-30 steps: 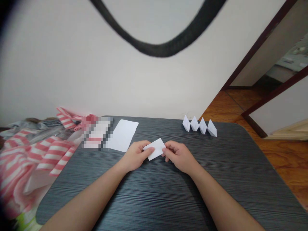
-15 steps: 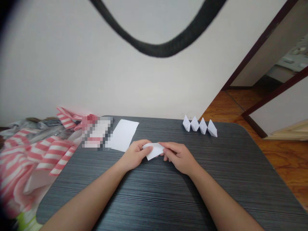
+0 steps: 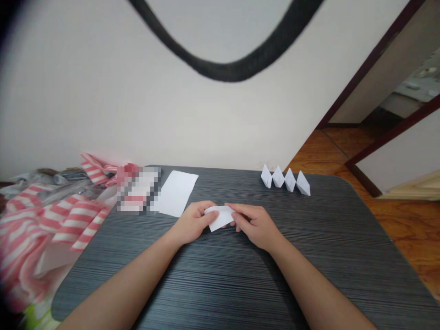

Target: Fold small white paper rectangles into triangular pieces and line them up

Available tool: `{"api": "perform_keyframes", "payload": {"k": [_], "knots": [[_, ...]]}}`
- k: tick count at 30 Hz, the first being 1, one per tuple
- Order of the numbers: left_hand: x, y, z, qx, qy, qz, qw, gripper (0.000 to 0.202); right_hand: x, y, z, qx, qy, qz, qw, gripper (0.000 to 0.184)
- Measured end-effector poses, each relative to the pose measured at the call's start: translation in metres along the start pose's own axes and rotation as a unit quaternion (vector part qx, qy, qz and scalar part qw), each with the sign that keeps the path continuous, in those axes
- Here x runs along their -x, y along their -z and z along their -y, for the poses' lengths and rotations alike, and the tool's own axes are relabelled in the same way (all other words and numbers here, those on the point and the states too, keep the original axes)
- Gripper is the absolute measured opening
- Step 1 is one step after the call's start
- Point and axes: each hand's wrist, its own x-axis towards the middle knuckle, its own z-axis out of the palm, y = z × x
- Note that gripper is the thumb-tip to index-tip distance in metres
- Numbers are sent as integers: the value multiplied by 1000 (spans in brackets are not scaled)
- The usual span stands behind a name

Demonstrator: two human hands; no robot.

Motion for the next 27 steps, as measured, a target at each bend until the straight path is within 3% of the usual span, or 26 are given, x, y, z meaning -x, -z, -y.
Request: {"api": "perform_keyframes", "payload": {"k": [5, 13, 15, 20, 27], "knots": [[1, 0, -1, 9, 18, 2, 1000, 25, 0, -1, -1, 21, -12, -3, 1000, 37], [-2, 1, 4, 37, 4, 0, 999, 23, 0, 4, 5, 85, 109, 33, 990, 32], [-2, 1, 5, 33, 3, 1, 999, 23, 0, 4, 5, 88, 95, 30, 991, 31], [1, 2, 0, -45, -17, 16, 999, 24, -1, 2, 10, 64, -16, 12, 998, 24], [1, 1, 0, -76, -25, 25, 996, 25, -3, -1, 12, 83, -22, 8, 996, 18]]}}
